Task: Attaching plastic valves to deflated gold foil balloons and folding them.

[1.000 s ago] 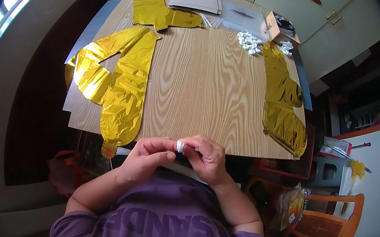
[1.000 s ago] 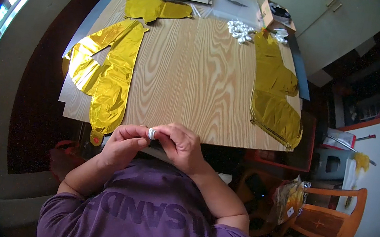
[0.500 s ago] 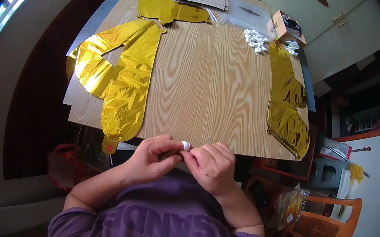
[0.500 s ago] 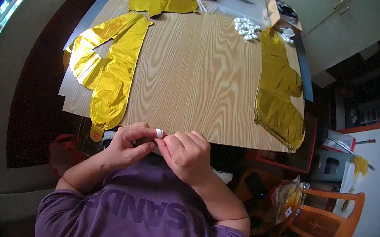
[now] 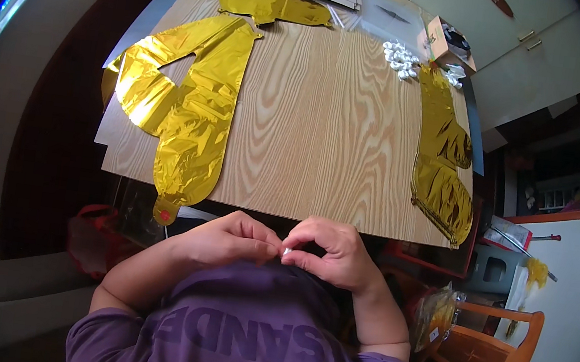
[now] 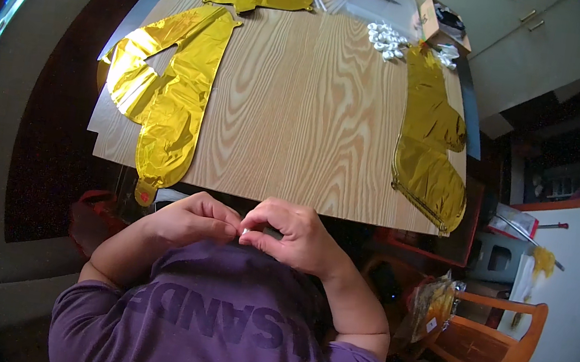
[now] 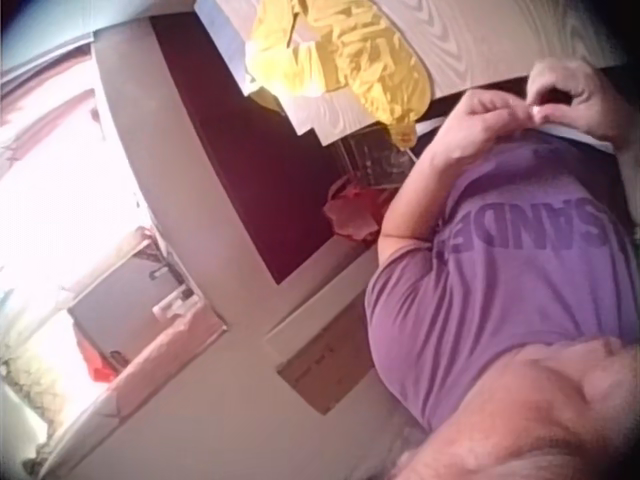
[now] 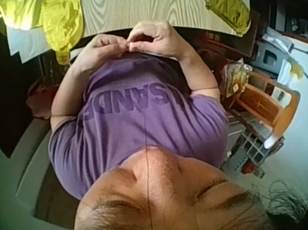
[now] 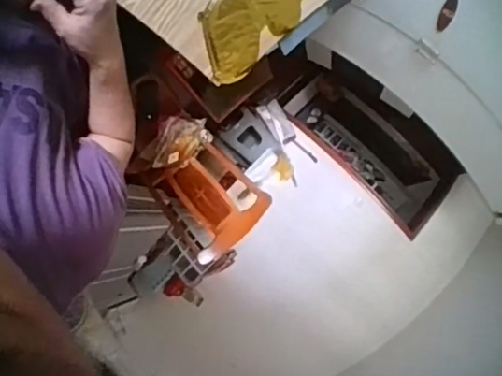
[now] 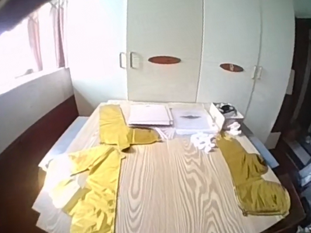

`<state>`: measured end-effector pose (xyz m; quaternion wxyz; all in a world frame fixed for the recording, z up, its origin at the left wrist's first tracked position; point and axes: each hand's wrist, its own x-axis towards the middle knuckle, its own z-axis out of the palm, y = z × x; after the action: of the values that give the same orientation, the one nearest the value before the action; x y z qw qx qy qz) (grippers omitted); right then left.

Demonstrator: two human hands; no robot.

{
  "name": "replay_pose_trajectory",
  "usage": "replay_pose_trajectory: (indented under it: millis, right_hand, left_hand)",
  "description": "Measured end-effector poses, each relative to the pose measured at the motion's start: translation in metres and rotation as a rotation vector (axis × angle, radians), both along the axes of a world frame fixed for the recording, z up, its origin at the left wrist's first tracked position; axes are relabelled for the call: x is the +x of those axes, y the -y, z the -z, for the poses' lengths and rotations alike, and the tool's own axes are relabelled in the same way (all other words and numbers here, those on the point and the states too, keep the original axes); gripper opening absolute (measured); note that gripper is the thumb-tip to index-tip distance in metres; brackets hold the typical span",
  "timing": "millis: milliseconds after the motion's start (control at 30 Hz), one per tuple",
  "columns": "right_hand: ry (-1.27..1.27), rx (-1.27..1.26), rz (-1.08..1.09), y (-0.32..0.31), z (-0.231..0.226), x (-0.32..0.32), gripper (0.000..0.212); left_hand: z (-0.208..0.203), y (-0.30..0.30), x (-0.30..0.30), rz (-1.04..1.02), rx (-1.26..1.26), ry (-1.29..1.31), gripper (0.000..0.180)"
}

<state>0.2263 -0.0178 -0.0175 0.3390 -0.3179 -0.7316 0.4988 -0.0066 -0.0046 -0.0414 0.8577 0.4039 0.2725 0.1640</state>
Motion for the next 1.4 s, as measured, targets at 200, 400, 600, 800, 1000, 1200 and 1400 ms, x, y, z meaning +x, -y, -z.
replay_pose_trajectory:
  millis: [200, 400, 600, 800, 1000, 1200, 1400]
  right_hand:
    - [0.022, 0.006, 0.022, 0.001, -0.002, -0.002, 0.022]
    - [-0.016, 0.003, 0.016, -0.001, -0.001, -0.001, 0.022]
    - [0.007, 0.145, 0.042, -0.012, -0.017, 0.006, 0.021]
    - [0.049, 0.195, 0.082, -0.033, -0.028, 0.019, 0.016]
    - [-0.022, -0.305, 0.523, -0.142, -0.005, 0.08, 0.014]
    - [0.713, 0.06, 0.841, -0.287, 0.041, 0.153, 0.031]
    - [0.952, 0.202, 1.111, -0.327, 0.055, 0.142, 0.033]
  left_hand:
    - [0.009, -0.001, 0.008, -0.025, -0.02, 0.029, 0.013]
    - [0.009, -0.006, 0.01, -0.044, -0.197, 0.134, 0.012]
    - [-0.006, -0.021, 0.018, -0.042, -0.395, 0.014, 0.013]
    - [-0.018, -0.035, 0.032, -0.179, -0.54, 0.284, 0.017]
    - [-0.019, -0.046, 0.02, -0.341, -0.357, 0.218, 0.028]
    - [-0.003, -0.026, 0.015, -0.325, -0.242, 0.048, 0.022]
    - [-0.009, -0.018, 0.008, -0.28, -0.17, -0.016, 0.02]
